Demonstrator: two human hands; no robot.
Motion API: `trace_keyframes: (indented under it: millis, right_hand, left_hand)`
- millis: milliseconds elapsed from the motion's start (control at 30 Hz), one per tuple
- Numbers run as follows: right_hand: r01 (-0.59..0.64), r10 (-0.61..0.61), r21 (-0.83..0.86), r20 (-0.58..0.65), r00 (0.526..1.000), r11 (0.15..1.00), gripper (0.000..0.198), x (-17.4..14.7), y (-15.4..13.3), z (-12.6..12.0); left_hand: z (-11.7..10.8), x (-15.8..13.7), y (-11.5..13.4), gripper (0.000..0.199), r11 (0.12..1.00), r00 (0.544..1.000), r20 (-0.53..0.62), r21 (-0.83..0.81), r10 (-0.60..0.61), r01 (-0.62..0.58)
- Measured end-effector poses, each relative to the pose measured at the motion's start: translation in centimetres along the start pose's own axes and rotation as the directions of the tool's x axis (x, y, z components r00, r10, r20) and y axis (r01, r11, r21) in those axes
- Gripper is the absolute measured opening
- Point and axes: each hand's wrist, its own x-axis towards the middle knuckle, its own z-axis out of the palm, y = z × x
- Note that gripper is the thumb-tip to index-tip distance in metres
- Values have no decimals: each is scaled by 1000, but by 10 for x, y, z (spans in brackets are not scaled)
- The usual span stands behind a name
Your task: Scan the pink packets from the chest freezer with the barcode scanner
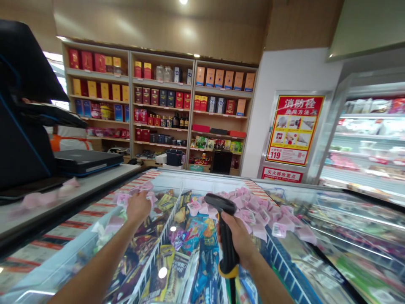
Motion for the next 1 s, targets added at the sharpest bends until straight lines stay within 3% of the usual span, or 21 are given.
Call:
trace_keyframes:
  millis: [100,233,633,800,1000]
  right_hand:
    - [-21,25,-73,46,999,997,38,-2,4,8]
    - [-46,54,-128,63,997,991,39,-1,9,13]
    - [54,-32,-160,140,990,986,38,-6,7,16]
    - [76,-56,-129,150,987,989,39,-7,4,13]
    - [48,-46,-74,21,999,996,38,-1,-3,2]
  left_hand:
    - [-2,5,-22,34,998,999,23,58,-23,21]
    - [6,4,-20,30,997,999,11,59,-47,47]
    - [7,-16,61,22,975,992,40,-195,120,-110]
    - [13,-24,81,20,958,985,69,-252,159,-137]
    - [22,-30,99,21,945,984,71,-299,162,-134]
